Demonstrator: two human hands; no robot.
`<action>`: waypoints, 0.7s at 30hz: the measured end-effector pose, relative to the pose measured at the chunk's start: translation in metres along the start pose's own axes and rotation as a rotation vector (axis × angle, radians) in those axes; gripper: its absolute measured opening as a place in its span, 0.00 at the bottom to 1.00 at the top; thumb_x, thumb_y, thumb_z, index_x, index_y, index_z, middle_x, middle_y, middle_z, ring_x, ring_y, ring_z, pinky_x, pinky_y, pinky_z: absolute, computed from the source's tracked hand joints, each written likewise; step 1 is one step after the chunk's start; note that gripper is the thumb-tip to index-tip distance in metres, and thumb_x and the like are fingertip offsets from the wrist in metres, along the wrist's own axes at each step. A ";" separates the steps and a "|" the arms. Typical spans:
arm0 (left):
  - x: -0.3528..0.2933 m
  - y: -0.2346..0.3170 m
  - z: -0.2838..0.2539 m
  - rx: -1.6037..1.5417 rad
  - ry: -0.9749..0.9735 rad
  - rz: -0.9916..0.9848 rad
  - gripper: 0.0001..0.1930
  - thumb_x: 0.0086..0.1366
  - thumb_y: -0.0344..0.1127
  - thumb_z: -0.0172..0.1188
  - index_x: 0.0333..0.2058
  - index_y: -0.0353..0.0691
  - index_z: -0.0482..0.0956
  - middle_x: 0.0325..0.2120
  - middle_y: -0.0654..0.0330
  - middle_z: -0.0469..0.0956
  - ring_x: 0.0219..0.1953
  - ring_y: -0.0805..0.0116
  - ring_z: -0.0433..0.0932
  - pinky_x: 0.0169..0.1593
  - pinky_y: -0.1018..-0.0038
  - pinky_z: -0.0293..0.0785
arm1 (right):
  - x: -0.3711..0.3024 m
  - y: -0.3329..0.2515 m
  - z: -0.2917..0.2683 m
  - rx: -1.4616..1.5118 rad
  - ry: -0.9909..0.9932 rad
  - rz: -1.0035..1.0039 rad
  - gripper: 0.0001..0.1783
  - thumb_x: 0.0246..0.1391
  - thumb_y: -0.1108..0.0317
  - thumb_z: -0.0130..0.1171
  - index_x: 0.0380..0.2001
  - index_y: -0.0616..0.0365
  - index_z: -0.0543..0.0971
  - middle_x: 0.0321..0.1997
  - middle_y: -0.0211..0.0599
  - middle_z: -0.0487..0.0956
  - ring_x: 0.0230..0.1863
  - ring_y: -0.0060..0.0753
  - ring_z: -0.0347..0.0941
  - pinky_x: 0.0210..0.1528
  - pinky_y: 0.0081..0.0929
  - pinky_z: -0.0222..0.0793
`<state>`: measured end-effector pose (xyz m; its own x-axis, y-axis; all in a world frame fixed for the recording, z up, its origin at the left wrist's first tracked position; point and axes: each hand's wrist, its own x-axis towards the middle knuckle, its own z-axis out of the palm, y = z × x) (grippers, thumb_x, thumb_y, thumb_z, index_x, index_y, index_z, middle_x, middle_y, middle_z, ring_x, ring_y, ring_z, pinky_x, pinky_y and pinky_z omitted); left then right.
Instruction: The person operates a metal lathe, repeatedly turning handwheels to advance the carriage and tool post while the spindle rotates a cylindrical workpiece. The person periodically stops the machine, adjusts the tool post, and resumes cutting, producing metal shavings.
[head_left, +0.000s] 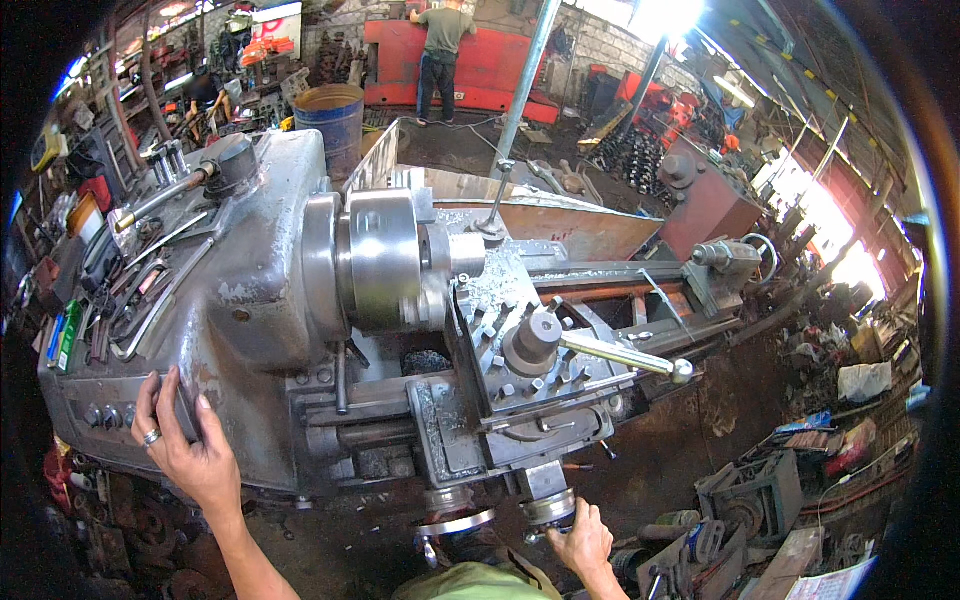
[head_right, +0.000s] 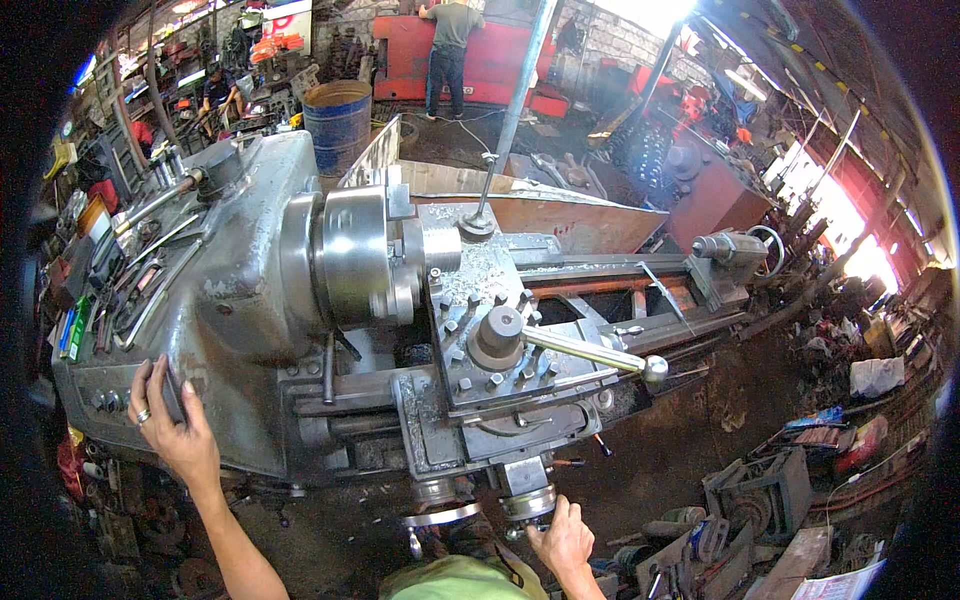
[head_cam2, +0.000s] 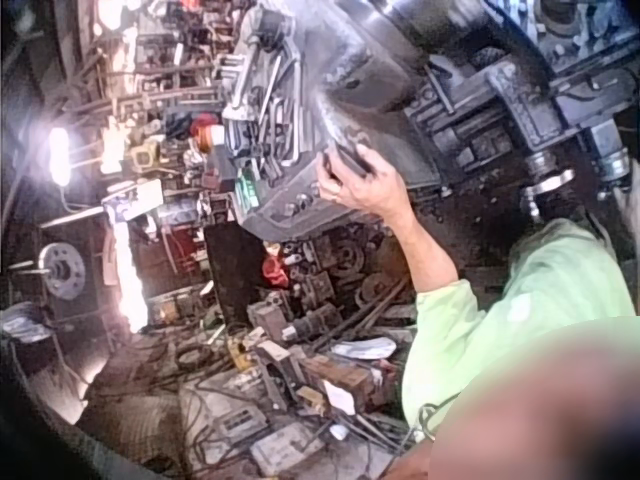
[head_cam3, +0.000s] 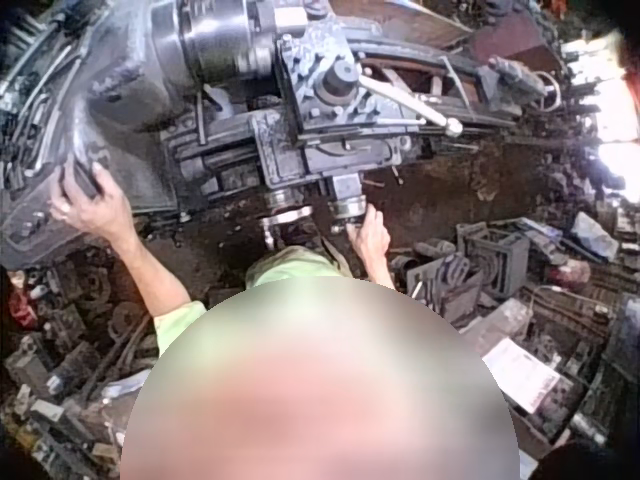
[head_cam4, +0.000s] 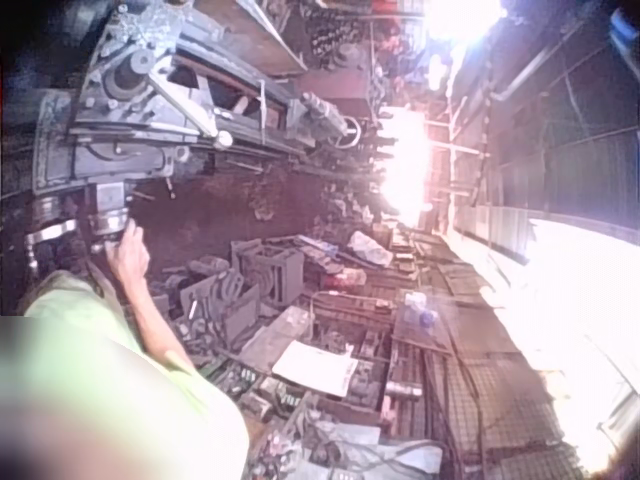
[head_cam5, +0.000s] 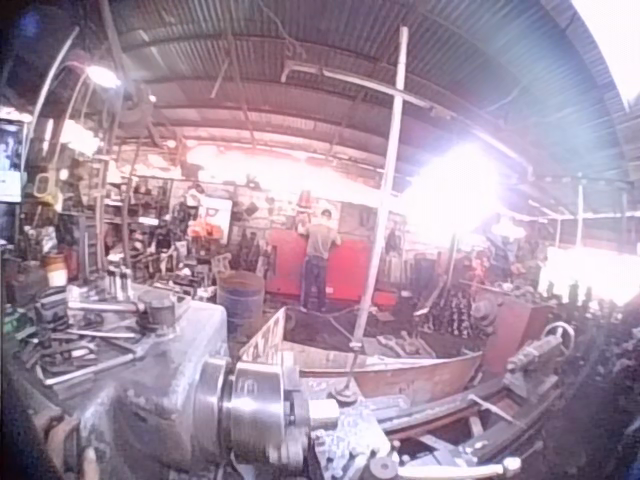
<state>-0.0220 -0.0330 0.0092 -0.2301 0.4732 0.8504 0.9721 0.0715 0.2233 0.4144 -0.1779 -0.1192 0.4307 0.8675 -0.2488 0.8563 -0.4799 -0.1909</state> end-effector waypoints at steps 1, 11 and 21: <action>0.000 0.000 0.000 0.001 -0.002 0.000 0.20 0.60 0.28 0.61 0.53 0.40 0.77 0.55 0.54 0.72 0.57 0.53 0.67 0.60 0.57 0.63 | 0.000 0.002 0.002 -0.005 0.002 -0.013 0.42 0.39 0.53 0.71 0.56 0.60 0.69 0.45 0.52 0.75 0.43 0.61 0.77 0.44 0.51 0.74; 0.001 0.005 -0.003 0.012 -0.004 0.002 0.20 0.60 0.28 0.61 0.53 0.39 0.77 0.54 0.54 0.72 0.57 0.52 0.68 0.60 0.56 0.62 | 0.032 0.044 0.017 0.488 -0.206 -0.049 0.35 0.39 0.55 0.72 0.49 0.67 0.79 0.41 0.45 0.84 0.40 0.35 0.79 0.47 0.31 0.73; 0.000 0.003 -0.003 0.005 -0.003 0.022 0.21 0.59 0.28 0.61 0.53 0.40 0.77 0.54 0.53 0.72 0.56 0.51 0.67 0.60 0.56 0.61 | 0.049 0.093 0.107 1.589 -0.589 0.097 0.24 0.48 0.57 0.68 0.43 0.63 0.79 0.29 0.37 0.78 0.24 0.28 0.70 0.27 0.30 0.65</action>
<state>-0.0195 -0.0355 0.0107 -0.2081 0.4773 0.8538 0.9773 0.0651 0.2018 0.4845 -0.1939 -0.2506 -0.0096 0.8422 -0.5391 -0.4327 -0.4896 -0.7570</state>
